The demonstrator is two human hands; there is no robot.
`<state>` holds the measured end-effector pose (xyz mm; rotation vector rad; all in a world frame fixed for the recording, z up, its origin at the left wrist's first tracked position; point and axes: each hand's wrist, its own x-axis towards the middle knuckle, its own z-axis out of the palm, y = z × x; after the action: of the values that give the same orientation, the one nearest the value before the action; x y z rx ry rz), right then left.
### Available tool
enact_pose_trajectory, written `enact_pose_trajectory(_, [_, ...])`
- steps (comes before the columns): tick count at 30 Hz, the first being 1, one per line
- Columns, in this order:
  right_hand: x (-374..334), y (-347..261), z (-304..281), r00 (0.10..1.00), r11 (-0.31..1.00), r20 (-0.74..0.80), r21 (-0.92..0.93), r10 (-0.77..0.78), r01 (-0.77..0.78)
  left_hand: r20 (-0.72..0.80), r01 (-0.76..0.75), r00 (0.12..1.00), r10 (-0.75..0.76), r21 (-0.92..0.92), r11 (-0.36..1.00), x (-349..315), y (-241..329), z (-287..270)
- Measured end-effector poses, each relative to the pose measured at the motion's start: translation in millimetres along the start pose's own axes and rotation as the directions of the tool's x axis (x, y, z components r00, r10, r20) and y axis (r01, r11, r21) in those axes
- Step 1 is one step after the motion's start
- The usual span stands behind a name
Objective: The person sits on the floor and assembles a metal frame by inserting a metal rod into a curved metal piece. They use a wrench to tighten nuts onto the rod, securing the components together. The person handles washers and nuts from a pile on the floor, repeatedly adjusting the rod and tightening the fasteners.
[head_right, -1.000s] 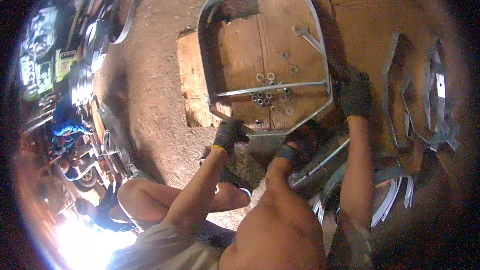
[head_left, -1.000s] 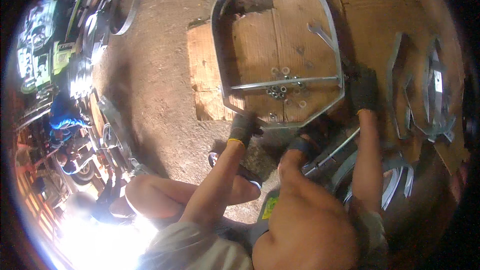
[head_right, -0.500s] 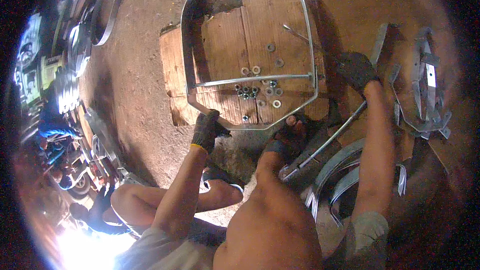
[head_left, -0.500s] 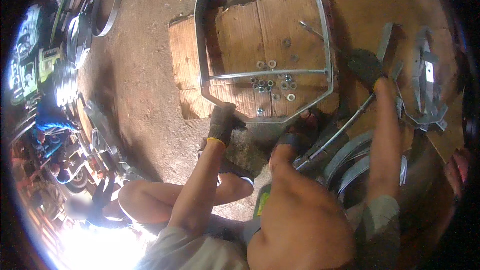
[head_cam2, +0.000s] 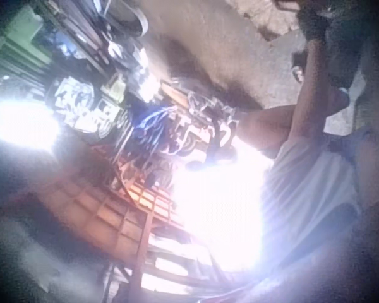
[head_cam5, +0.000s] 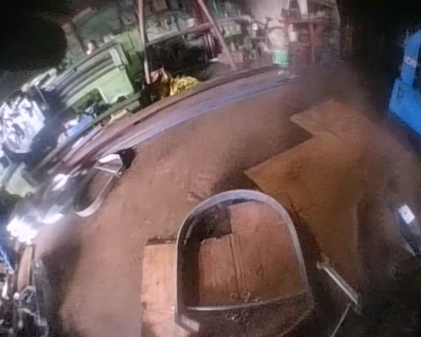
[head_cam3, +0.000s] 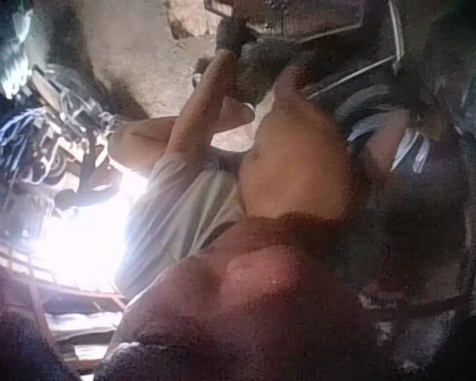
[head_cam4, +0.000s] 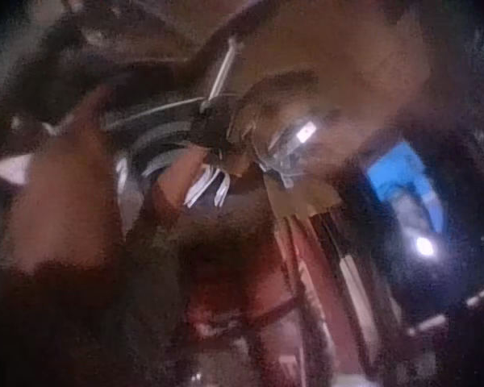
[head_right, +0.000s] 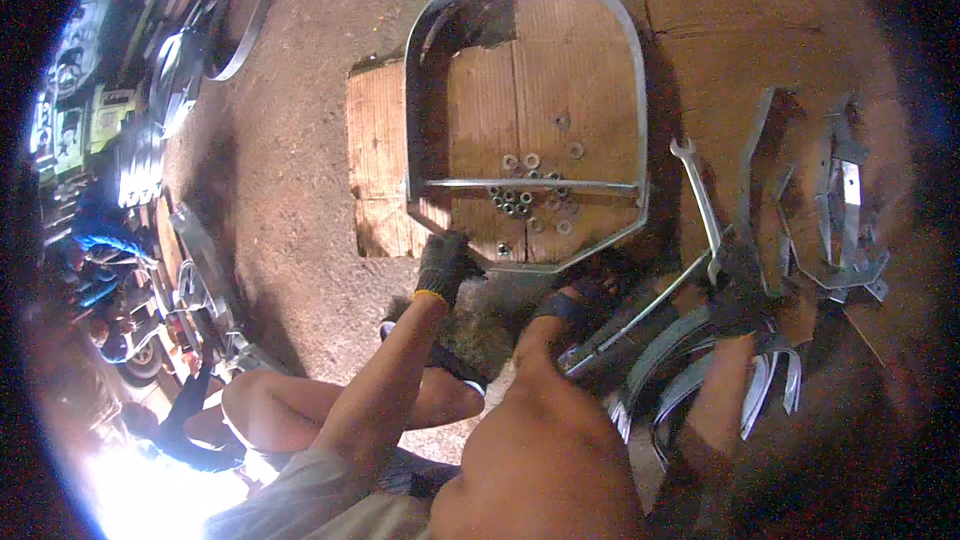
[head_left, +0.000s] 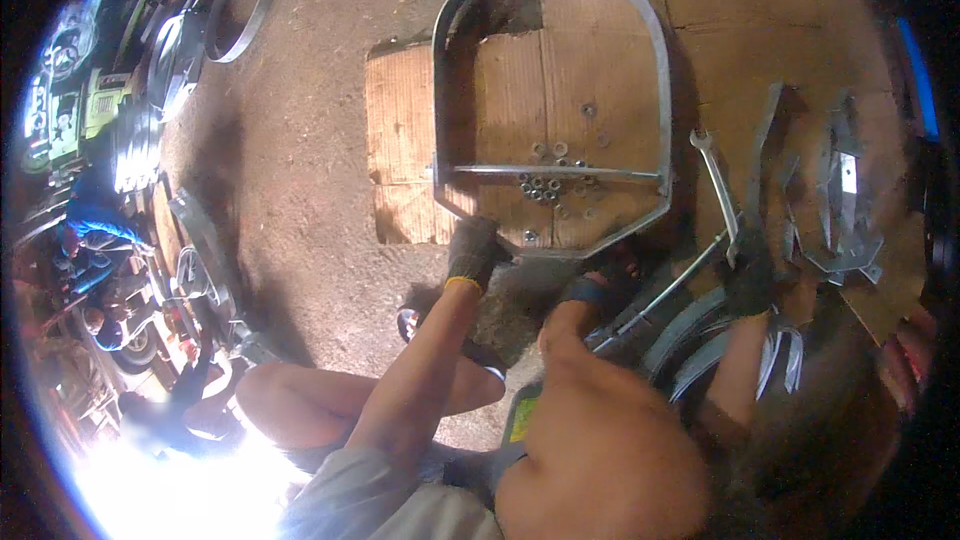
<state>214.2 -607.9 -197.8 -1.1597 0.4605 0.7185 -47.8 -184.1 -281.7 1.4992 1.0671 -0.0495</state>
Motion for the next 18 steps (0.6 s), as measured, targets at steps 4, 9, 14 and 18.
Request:
enact_pose_trajectory(4, [-59.5,34.0,-25.8,0.933,0.976,-0.331,-0.201,-0.143,0.078,-0.279,0.321,0.93,-0.238,0.304,0.897,-49.2,104.7,29.8])
enact_pose_trajectory(9, [-52.2,54.2,-3.1,0.919,0.978,-0.342,-0.132,-0.197,0.161,-0.002,-0.407,0.771,0.636,0.766,0.497,-68.4,92.2,40.5])
enact_pose_trajectory(14, [-24.1,48.2,43.9,0.98,0.931,0.177,0.331,0.096,-0.151,0.309,-0.582,0.709,0.634,0.764,0.278,-10.8,101.1,97.5])
enact_pose_trajectory(18, [-15.2,75.1,50.3,0.999,0.927,-0.013,0.373,0.053,-0.045,0.304,-0.53,0.753,0.583,0.805,0.266,-4.7,98.0,117.6])
